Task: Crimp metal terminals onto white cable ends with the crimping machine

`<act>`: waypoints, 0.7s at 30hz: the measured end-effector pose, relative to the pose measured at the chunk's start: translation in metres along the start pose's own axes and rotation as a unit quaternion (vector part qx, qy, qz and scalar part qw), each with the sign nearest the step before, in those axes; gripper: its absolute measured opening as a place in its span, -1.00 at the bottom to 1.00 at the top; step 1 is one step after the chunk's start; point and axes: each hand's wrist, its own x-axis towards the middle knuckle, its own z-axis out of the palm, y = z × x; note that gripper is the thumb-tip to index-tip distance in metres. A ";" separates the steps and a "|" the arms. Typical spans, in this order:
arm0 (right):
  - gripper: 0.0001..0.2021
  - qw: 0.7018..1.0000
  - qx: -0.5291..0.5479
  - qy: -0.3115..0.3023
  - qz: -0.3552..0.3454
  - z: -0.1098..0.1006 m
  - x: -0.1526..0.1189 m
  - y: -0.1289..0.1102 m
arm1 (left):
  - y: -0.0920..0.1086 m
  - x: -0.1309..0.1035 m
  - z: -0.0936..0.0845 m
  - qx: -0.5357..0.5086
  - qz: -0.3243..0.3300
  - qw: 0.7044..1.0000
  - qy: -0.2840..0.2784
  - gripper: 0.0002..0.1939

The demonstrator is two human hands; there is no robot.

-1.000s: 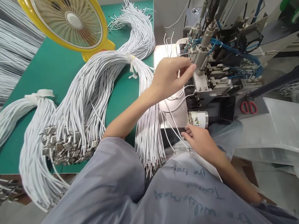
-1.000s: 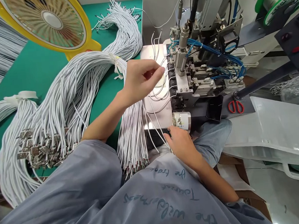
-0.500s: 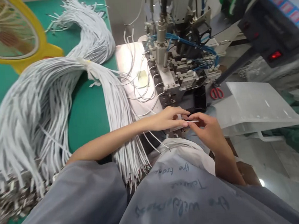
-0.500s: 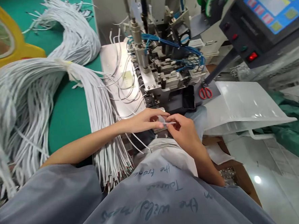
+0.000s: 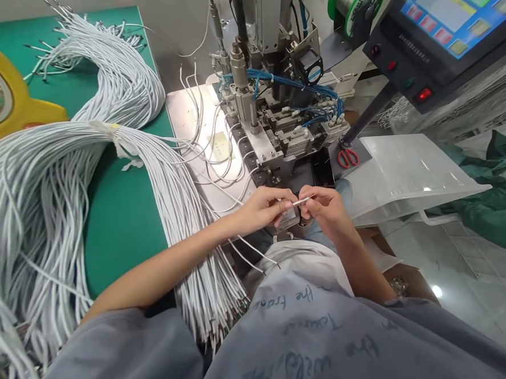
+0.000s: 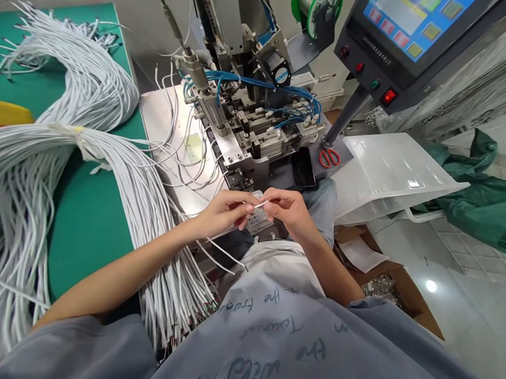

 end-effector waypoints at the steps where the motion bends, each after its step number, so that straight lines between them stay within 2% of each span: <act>1: -0.76 0.999 -0.018 0.019 -0.019 0.001 0.001 0.002 | 0.000 0.000 0.001 0.009 0.014 1.000 0.009 -0.68; 3: -0.78 0.994 -0.065 0.066 -0.059 0.006 0.002 0.004 | -0.001 0.001 0.003 0.017 0.041 0.998 0.037 -0.71; 5: -0.81 0.987 -0.104 0.085 -0.085 0.009 0.003 0.004 | -0.001 0.002 0.005 0.010 0.050 0.997 0.064 -0.73; 9: -0.85 0.986 -0.146 0.039 -0.067 0.005 0.006 -0.006 | -0.003 0.002 0.003 0.046 0.057 0.994 0.076 -0.76; 14: -0.81 0.965 -0.262 0.001 -0.026 -0.007 0.014 -0.019 | -0.007 0.004 -0.003 0.225 0.150 0.959 0.087 -0.77; 17: -0.80 0.966 -0.257 0.020 -0.034 -0.006 0.016 -0.012 | -0.009 0.004 -0.002 0.255 0.162 0.947 0.110 -0.78; 21: -0.78 0.975 -0.201 0.085 -0.042 0.005 0.012 0.002 | -0.010 0.004 -0.001 0.233 0.150 0.953 0.124 -0.81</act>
